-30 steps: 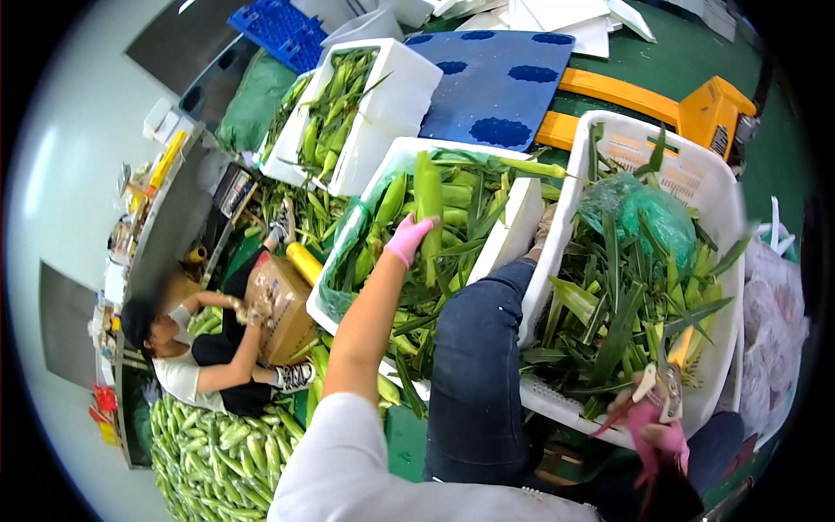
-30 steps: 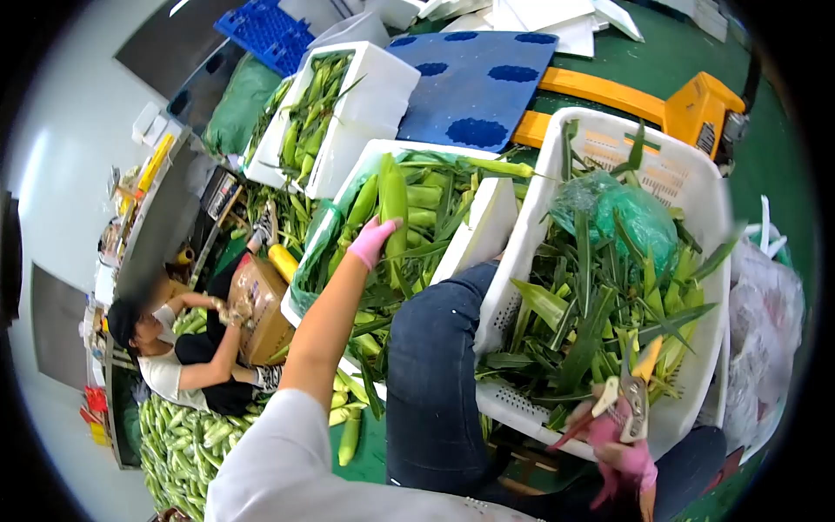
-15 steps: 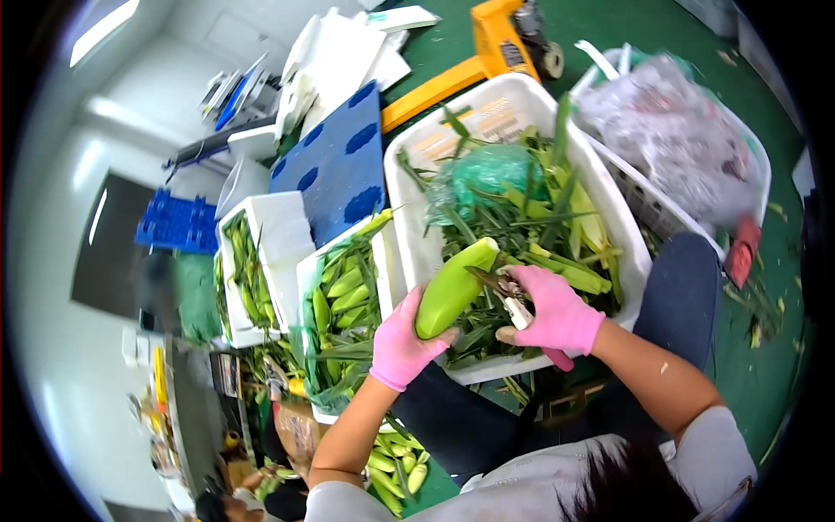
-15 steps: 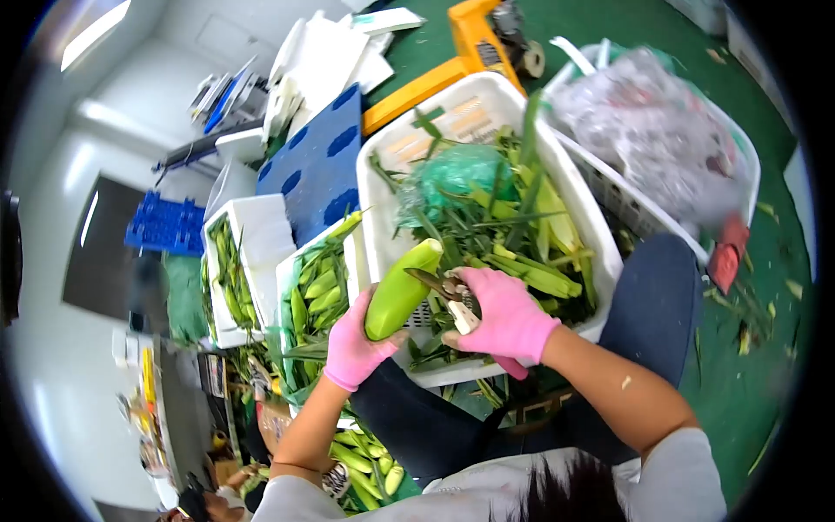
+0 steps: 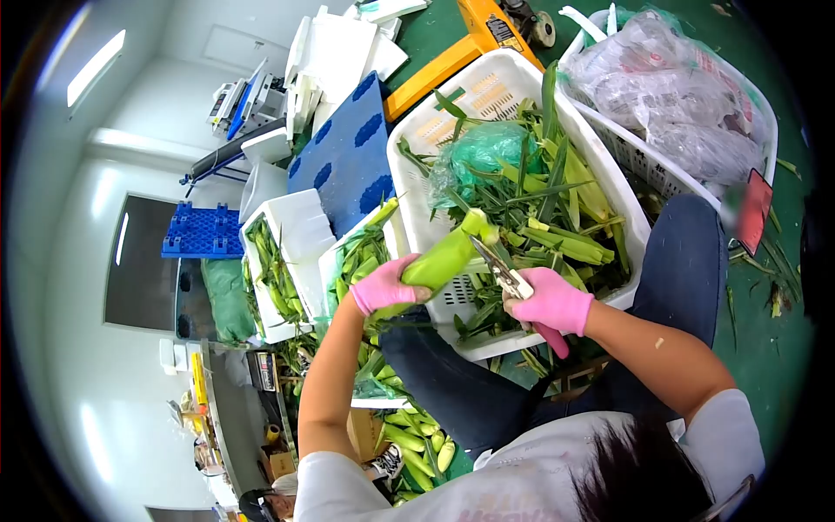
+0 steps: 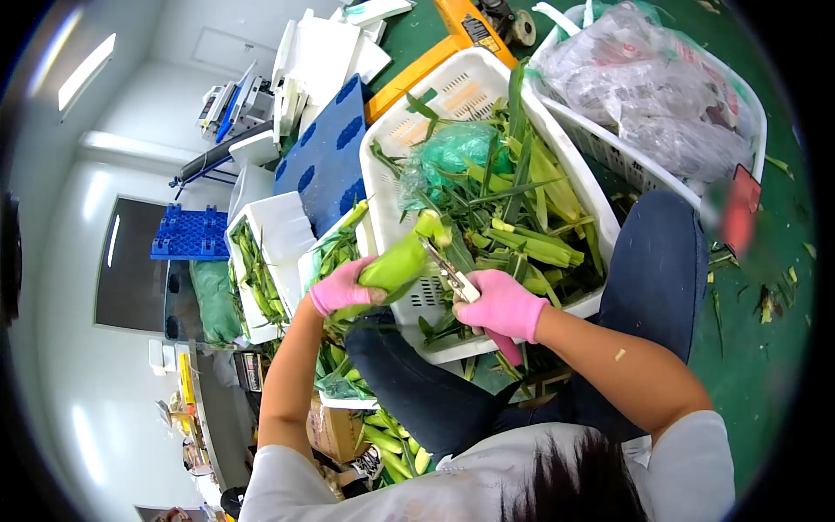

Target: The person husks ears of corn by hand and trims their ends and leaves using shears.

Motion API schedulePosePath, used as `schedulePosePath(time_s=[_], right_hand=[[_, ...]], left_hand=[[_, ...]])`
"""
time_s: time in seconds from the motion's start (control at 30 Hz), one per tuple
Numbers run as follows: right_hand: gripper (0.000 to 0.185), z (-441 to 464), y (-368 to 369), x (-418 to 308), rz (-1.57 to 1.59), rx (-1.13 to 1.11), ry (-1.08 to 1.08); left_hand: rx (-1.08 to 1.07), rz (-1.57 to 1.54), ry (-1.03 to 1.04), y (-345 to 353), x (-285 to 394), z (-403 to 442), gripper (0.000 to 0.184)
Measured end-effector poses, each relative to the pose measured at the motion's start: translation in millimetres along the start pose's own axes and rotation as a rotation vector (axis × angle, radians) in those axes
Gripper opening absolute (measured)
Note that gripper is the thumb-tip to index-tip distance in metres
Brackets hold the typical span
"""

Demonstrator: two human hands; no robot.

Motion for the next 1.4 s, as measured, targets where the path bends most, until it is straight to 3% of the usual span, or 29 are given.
schedulePosePath(time_s=[0.03,0.1,0.13,0.17,0.2,0.23,0.3,0.33,0.37,0.43,0.53,0.57,0.63,0.67,0.7,0.73,0.77,0.8,0.83,0.87,0.97,1.03,1.1,1.13,1.23,1.27,1.3,1.37,1.4], right_hand=[[0.021,-5,0,-8,-0.037,-0.013,0.008],[0.023,-13,-27,-60,-0.515,0.211,-0.342],[0.033,-15,-33,-79,-0.584,0.269,-0.316],[0.043,-9,-31,-89,-0.818,0.288,-0.602],[0.052,-4,-24,-88,-0.801,0.225,-0.706],[0.045,8,-18,-76,-0.780,0.163,-0.689],[0.063,12,-1,-59,-0.804,-0.030,-0.573],[0.066,14,-2,-49,-0.782,-0.068,-0.357],[0.066,14,-4,-45,-0.674,-0.026,-0.392],[0.065,1,-10,-57,-0.560,-0.036,-0.348],[0.066,0,-22,-54,-0.453,-0.001,-0.321],[0.066,3,-27,-45,-0.410,0.053,-0.326],[0.068,6,-30,-39,-0.294,0.115,-0.297],[0.070,7,-32,-38,-0.225,0.134,-0.263],[0.069,5,-34,-46,-0.293,0.215,-0.363],[0.069,0,-35,-55,-0.422,0.272,-0.400],[0.069,-5,-32,-64,-0.545,0.304,-0.442],[0.068,-6,-26,-69,-0.617,0.286,-0.511],[0.066,-8,-17,-72,-0.673,0.261,-0.592],[0.064,-11,-11,-68,-0.587,0.207,-0.491],[0.060,-8,-18,-48,-0.389,0.203,-0.441],[0.056,-2,-37,-26,-0.130,0.344,-0.327],[0.059,3,-66,-22,-0.217,0.447,-0.353],[0.061,-1,-69,-37,-0.451,0.523,-0.334],[0.068,-20,-59,-94,-1.310,0.704,-0.359],[0.070,-14,-54,-92,-1.253,0.587,-0.376],[0.073,-10,-48,-87,-1.192,0.475,-0.386],[0.081,-1,-33,-50,-0.683,0.186,-0.130],[0.072,-2,-17,-40,-0.450,0.057,-0.053]], left_hand=[[0.019,0.057,-0.068,-10,-8,3,0.076],[0.117,0.626,-0.122,-21,15,4,0.076],[0.062,0.714,-0.089,-14,26,5,0.075],[-0.003,0.806,-0.040,-5,37,9,0.074],[-0.090,0.788,-0.050,10,57,7,0.072],[-0.179,0.777,-0.037,27,82,6,0.070],[-0.293,0.796,0.062,48,115,9,0.069],[-0.332,0.924,0.044,56,131,9,0.070],[-0.352,1.052,0.012,59,142,6,0.070],[-0.262,1.075,0.034,58,154,4,0.066],[0.072,1.010,0.333,52,190,-17,0.060],[0.372,1.097,0.480,55,214,-42,0.052],[0.914,0.843,0.600,38,181,-79,0.042],[1.031,0.319,0.621,30,139,-90,0.032],[1.088,-0.329,0.517,33,83,-79,0.028],[1.194,-0.302,0.396,48,76,-71,0.037],[1.106,-0.569,0.434,62,54,-47,0.045],[0.983,-0.944,0.259,78,46,-29,0.052],[0.752,-1.178,0.317,87,30,-1,0.056],[0.656,-1.466,0.347,90,17,17,0.053],[0.385,-1.576,0.495,94,14,35,0.070],[0.394,-1.749,0.394,101,-16,41,0.060],[0.034,-1.877,0.562,104,9,35,0.054],[0.199,-1.885,0.463,98,13,22,0.054],[0.341,-1.598,0.428,82,-26,10,0.055],[0.344,-1.561,0.342,85,-40,9,0.057],[0.410,-1.292,0.349,77,-32,-5,0.056],[0.540,-0.997,0.302,72,-18,-27,0.058],[0.579,-0.868,0.297,70,-13,-34,0.061]])
Point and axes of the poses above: each hand's wrist, its own z-axis towards the middle knuckle, its own y-axis out of the palm, x = y × z, the point moved 10 cm from there along z, towards the middle knuckle, and after that the axes turned 5 degrees about -y, right-handed, at the moved point
